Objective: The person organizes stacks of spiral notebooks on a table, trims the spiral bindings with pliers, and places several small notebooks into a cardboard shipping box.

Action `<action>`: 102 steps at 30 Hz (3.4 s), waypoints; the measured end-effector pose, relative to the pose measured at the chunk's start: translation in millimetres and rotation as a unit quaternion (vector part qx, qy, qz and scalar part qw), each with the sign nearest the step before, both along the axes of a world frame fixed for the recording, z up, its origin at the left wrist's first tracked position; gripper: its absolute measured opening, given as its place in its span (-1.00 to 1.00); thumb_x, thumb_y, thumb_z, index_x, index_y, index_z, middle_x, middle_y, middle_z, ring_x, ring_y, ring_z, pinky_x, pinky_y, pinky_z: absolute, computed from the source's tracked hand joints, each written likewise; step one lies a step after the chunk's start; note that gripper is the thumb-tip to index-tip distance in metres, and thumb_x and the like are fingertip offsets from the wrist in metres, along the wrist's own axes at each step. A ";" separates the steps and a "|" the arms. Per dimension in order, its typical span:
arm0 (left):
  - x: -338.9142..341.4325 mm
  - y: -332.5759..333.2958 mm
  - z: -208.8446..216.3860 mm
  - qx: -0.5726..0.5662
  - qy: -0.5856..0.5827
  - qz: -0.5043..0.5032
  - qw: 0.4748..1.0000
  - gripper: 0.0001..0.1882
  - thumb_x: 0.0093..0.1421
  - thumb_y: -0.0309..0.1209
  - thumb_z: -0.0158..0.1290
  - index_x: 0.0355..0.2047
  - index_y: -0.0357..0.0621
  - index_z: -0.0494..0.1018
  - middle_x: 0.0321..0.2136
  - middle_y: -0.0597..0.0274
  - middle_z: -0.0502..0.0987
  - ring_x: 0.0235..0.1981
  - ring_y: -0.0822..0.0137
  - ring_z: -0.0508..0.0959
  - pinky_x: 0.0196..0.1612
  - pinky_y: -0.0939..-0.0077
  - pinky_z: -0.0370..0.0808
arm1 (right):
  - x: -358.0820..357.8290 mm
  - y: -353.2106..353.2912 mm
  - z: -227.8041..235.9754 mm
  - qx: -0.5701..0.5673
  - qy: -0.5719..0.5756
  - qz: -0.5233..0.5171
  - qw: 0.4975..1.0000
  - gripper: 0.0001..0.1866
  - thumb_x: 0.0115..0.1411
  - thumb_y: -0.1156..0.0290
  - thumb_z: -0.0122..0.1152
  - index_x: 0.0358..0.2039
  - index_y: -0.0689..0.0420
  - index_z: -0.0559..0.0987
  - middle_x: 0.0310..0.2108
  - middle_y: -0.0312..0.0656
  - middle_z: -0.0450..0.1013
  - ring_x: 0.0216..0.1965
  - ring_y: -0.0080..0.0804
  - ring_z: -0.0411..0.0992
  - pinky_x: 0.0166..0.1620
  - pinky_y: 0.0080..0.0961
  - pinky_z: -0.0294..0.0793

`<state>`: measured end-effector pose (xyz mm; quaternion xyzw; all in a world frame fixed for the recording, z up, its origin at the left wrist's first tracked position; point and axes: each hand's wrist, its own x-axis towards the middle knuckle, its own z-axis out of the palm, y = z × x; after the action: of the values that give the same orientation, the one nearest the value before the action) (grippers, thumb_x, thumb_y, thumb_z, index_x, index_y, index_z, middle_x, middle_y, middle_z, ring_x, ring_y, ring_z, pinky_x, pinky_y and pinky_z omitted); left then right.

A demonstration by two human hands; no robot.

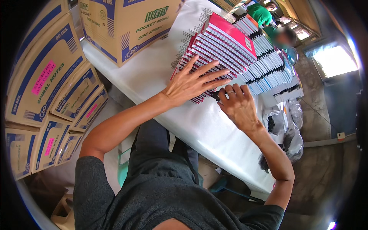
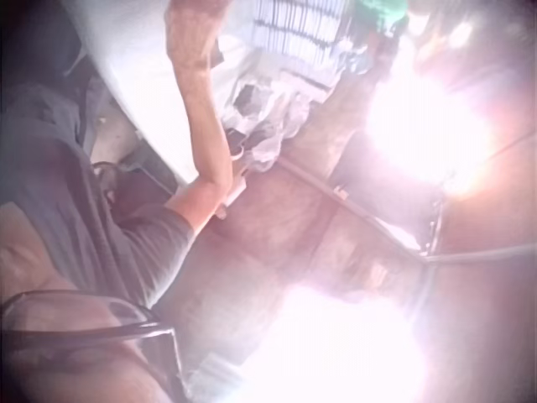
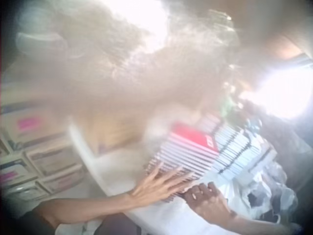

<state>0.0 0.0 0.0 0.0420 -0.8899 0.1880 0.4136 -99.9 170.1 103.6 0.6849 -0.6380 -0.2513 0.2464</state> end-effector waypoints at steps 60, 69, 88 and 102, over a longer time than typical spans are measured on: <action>3.6 2.0 -24.4 0.026 -0.014 0.000 1.000 -0.26 0.20 -0.31 -0.05 0.35 0.59 0.00 0.40 0.59 -0.06 0.40 0.19 -0.04 0.37 -0.21 -0.26 | 3.8 0.8 -24.6 -0.028 0.022 0.079 0.996 -0.74 -0.03 0.44 0.20 -0.27 0.17 0.52 -0.26 -0.19 0.41 -0.09 -0.34 0.37 0.00 -0.34 0.32; 1.9 1.1 -27.5 0.075 -0.029 -0.032 0.996 -0.19 0.17 -0.34 -0.03 0.37 0.56 -0.09 0.41 0.61 -0.13 0.40 0.29 -0.06 0.40 -0.13 -0.28 | -25.5 5.0 -33.7 -0.009 0.087 0.180 0.980 -0.79 0.07 0.40 0.16 -0.24 0.02 0.47 -0.16 -0.38 0.35 -0.02 -0.47 0.27 0.03 -0.37 0.29; 3.5 0.6 -44.8 0.060 -0.016 -0.023 0.998 -0.29 0.21 -0.29 -0.06 0.35 0.55 0.02 0.40 0.57 -0.05 0.39 0.19 -0.02 0.37 -0.17 -0.25 | -11.4 4.3 -36.8 -0.006 0.035 0.147 0.989 -0.72 0.06 0.38 0.18 -0.17 0.02 0.46 -0.11 -0.36 0.35 0.05 -0.46 0.24 0.14 -0.30 0.22; 0.4 -0.6 -45.1 0.068 -0.004 -0.028 0.997 -0.25 0.17 -0.31 -0.02 0.35 0.53 0.02 0.40 0.58 -0.07 0.41 0.23 -0.05 0.39 -0.13 -0.25 | 3.5 -1.1 -57.8 0.028 0.058 0.023 0.998 -0.83 0.04 0.39 0.16 -0.34 0.14 0.56 -0.29 -0.18 0.48 -0.17 -0.30 0.42 -0.12 -0.38 0.36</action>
<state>0.4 -0.6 -45.1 0.0443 -0.9031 0.1152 0.4114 -96.4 169.0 45.8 0.6906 -0.5993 -0.3020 0.2695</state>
